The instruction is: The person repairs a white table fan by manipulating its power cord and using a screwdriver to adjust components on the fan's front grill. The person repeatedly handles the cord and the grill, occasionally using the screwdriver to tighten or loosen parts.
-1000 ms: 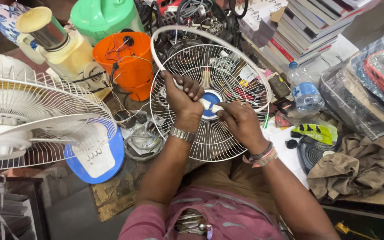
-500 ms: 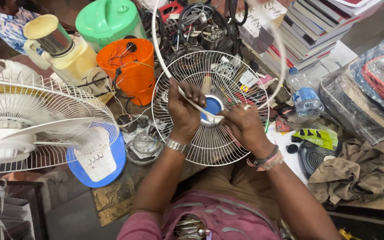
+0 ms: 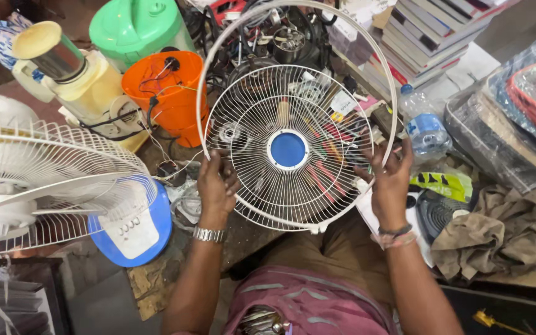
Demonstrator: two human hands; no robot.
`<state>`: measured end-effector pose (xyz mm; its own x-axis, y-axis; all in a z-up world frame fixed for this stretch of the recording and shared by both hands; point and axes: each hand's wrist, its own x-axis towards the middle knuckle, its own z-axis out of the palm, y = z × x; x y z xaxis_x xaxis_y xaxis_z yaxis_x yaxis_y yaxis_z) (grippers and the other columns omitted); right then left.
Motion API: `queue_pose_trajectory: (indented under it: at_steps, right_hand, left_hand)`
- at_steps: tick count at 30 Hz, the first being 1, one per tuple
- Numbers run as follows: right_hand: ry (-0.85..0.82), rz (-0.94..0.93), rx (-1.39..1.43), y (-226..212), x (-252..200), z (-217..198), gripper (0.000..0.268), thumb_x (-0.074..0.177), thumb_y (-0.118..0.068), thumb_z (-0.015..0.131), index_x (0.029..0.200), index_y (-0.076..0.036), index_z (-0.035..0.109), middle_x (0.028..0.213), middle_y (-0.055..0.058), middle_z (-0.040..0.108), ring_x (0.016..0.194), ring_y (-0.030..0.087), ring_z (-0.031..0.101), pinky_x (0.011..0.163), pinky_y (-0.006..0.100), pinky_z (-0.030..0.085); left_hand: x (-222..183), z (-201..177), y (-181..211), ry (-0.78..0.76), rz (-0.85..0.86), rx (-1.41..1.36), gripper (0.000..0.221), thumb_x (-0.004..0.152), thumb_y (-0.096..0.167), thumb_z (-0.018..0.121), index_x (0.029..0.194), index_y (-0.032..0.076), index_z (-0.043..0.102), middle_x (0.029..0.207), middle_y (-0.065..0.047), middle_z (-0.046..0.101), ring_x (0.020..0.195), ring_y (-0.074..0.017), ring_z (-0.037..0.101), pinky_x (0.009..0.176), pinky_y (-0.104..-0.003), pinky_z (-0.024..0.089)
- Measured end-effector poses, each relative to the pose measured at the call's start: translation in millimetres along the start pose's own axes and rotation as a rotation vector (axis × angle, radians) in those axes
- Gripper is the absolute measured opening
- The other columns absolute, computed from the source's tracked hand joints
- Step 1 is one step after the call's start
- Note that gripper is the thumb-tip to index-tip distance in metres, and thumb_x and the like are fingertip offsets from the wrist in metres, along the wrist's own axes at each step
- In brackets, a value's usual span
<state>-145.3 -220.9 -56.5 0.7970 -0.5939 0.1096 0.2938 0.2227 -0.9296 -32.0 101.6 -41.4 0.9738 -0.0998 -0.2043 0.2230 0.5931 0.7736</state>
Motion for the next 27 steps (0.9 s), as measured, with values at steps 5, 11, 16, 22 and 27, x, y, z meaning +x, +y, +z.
queue_pose_trajectory:
  at_steps: [5, 11, 16, 22, 27]
  right_hand:
    - [0.039, 0.068, -0.374, 26.8, 60.5, -54.2, 0.049, 0.104, -0.011, 0.064, 0.151, -0.005, 0.051, 0.098, 0.008, 0.072, 0.07, 0.014, 0.062, 0.059, 0.03, 0.051]
    - [0.044, -0.089, -0.821, 75.3, 92.8, -80.5, 0.035, 0.093, -0.011, 0.073, 0.127, -0.005, 0.072, 0.092, 0.011, 0.076, 0.075, 0.014, 0.068, 0.067, 0.031, 0.051]
    - [0.067, -0.142, -0.974, 106.6, 102.0, -87.3, 0.036, 0.088, -0.014, 0.077, 0.123, -0.007, 0.075, 0.094, 0.015, 0.076, 0.081, 0.018, 0.071, 0.075, 0.034, 0.054]
    - [0.067, -0.072, -0.92, 111.4, 106.6, -88.9, 0.037, 0.088, -0.013, 0.077, 0.124, -0.007, 0.074, 0.088, 0.012, 0.075, 0.076, 0.016, 0.067, 0.071, 0.033, 0.051]
    - [0.053, 0.0, -0.802, 110.7, 101.2, -89.5, 0.035, 0.089, -0.007, 0.075, 0.124, -0.003, 0.074, 0.09, 0.008, 0.075, 0.076, 0.012, 0.063, 0.069, 0.029, 0.051]
  left_hand:
    - [-2.8, -17.5, 10.7, 0.108, 0.216, 0.652, 0.028, 0.097, 0.029, 0.061, 0.116, 0.014, 0.048, 0.066, 0.003, 0.056, 0.043, -0.0097, 0.051, 0.035, -0.028, 0.043]
    - [20.0, -40.6, 10.7, 0.216, 0.728, 1.484, 0.018, 0.095, 0.02, 0.07, 0.104, 0.005, 0.064, 0.089, -0.013, 0.065, 0.079, -0.0346, 0.065, 0.07, -0.049, 0.05]
    - [43.0, -51.1, 4.9, 0.27, 0.879, 1.565, 0.026, 0.092, 0.019, 0.069, 0.112, 0.002, 0.068, 0.103, -0.019, 0.064, 0.091, -0.04, 0.064, 0.076, -0.052, 0.05]
    - [51.2, -55.0, 1.2, 0.28, 0.649, 1.524, 0.021, 0.093, 0.019, 0.068, 0.106, 0.002, 0.069, 0.1, -0.018, 0.064, 0.088, -0.0387, 0.064, 0.075, -0.051, 0.049]
    - [56.6, -67.2, -3.1, 0.224, 0.743, 1.448, 0.019, 0.089, 0.013, 0.068, 0.102, -0.001, 0.067, 0.098, -0.019, 0.065, 0.086, -0.0381, 0.063, 0.075, -0.049, 0.049]
